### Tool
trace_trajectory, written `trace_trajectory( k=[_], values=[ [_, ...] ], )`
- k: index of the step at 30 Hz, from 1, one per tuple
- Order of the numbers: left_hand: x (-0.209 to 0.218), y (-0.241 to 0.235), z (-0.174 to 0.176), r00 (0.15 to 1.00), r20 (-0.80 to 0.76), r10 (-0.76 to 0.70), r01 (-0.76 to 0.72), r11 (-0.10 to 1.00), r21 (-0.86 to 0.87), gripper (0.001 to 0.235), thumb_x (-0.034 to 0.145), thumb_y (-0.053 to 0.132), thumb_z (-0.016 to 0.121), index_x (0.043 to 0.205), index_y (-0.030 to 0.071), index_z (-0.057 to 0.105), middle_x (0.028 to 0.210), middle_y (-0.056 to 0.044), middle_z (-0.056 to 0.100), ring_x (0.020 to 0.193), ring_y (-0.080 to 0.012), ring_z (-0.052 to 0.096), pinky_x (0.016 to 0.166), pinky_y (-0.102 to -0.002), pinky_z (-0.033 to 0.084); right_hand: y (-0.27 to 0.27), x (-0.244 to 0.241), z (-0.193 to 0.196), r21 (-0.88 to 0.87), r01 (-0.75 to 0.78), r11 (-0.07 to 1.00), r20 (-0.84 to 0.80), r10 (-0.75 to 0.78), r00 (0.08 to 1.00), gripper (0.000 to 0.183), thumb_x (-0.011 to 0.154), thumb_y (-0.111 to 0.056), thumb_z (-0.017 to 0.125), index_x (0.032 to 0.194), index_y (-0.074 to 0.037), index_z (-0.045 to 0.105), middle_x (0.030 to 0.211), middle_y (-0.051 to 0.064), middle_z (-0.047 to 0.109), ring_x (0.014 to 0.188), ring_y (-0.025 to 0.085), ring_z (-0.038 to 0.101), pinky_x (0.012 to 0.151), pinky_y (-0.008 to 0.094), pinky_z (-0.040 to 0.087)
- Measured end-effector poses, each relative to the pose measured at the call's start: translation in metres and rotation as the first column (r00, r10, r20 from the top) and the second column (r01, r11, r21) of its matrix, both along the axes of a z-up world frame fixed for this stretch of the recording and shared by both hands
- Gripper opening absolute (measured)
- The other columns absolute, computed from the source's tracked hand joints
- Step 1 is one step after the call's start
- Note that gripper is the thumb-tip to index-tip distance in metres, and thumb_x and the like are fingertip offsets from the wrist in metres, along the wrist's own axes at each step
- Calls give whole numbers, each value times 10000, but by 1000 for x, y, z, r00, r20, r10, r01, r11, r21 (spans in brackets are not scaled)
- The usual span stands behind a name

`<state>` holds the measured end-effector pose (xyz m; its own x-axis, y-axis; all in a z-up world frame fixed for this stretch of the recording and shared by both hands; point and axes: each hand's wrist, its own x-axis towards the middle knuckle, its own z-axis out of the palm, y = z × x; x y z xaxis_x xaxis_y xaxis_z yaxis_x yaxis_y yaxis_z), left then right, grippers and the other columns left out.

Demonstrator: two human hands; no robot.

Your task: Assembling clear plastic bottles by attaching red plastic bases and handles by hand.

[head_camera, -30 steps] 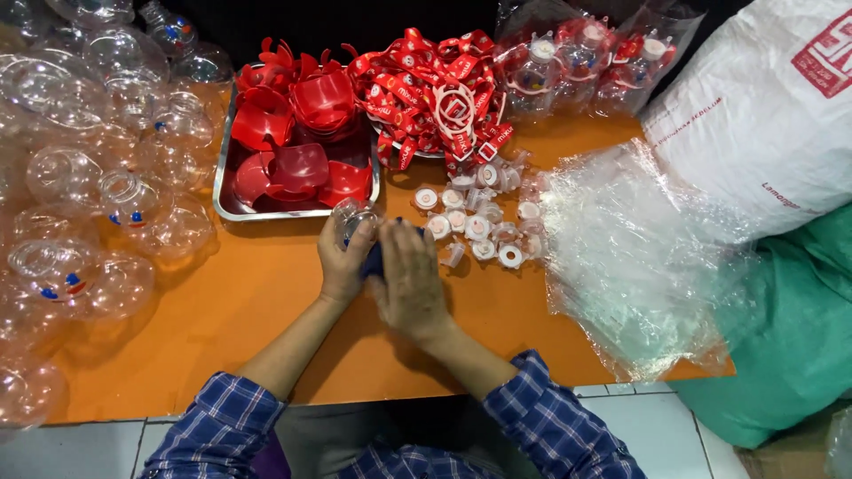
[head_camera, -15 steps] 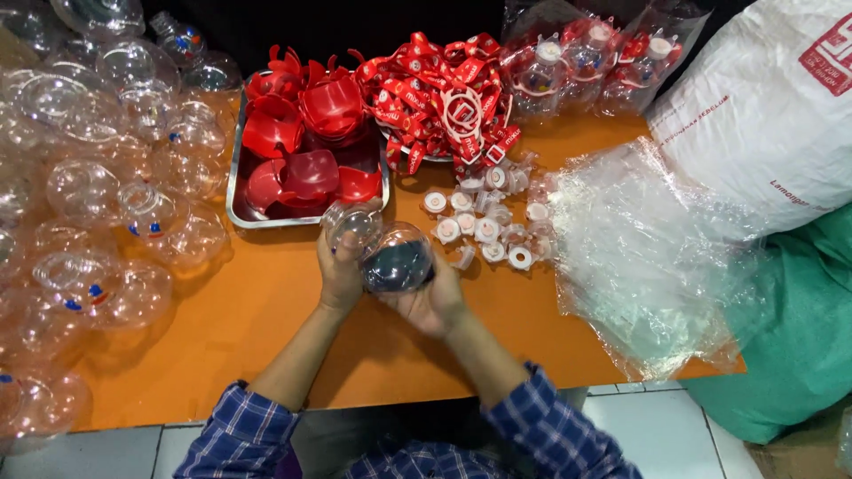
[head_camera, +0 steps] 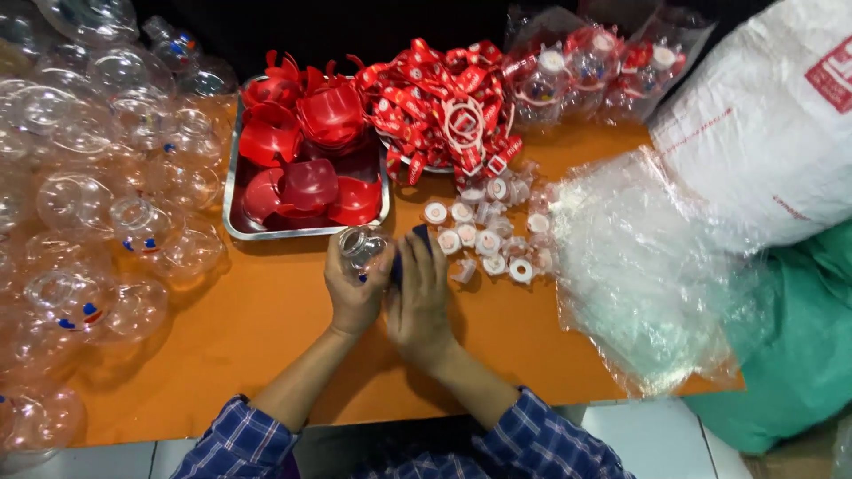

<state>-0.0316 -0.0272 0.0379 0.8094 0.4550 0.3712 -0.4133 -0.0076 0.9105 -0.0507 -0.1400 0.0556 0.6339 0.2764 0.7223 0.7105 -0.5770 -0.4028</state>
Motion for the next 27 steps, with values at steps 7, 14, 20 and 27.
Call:
trace_trajectory(
  k=[7, 14, 20, 27],
  values=[
    [3, 9, 0, 984, -175, 36, -57, 992, -115, 492, 852, 369, 728, 1216, 78, 569, 1109, -61, 658, 1014, -185, 651, 908, -309, 539, -4, -13, -17, -219, -52, 974, -4, 52, 999, 812, 995, -276, 634, 1641, -98, 175, 1717, 92, 137, 1583, 487, 125, 1285, 681, 172],
    [5, 16, -6, 998, 23, -57, 61, 970, -236, 606, 827, 508, 727, 1202, 52, 591, 1080, -134, 682, 994, -199, 672, 877, -389, 576, -6, 32, 5, 589, -153, 794, -381, 439, 813, 542, 885, -315, 720, 1311, -1, 599, 1250, 178, 640, 1203, 307, 599, 1043, 461, 458],
    [3, 11, 3, 988, 154, -31, 47, 993, -106, 716, 723, 466, 821, 1195, 1, 550, 1037, -191, 695, 964, -244, 711, 875, -376, 573, 15, 6, 46, 769, 619, 157, -375, 895, 240, 274, 908, -310, 749, 985, -59, 667, 944, 116, 735, 815, 209, 720, 685, 340, 613],
    [-2, 5, 17, 961, 242, -131, 112, 990, 90, 903, 704, 424, 890, 1313, -36, 407, 1260, -241, 627, 1155, -315, 652, 1020, -416, 493, 25, -6, 111, 602, 795, 72, -489, 820, 296, 414, 939, -461, 709, 977, -65, 591, 910, 69, 609, 687, 98, 601, 644, 182, 570]
  ],
)
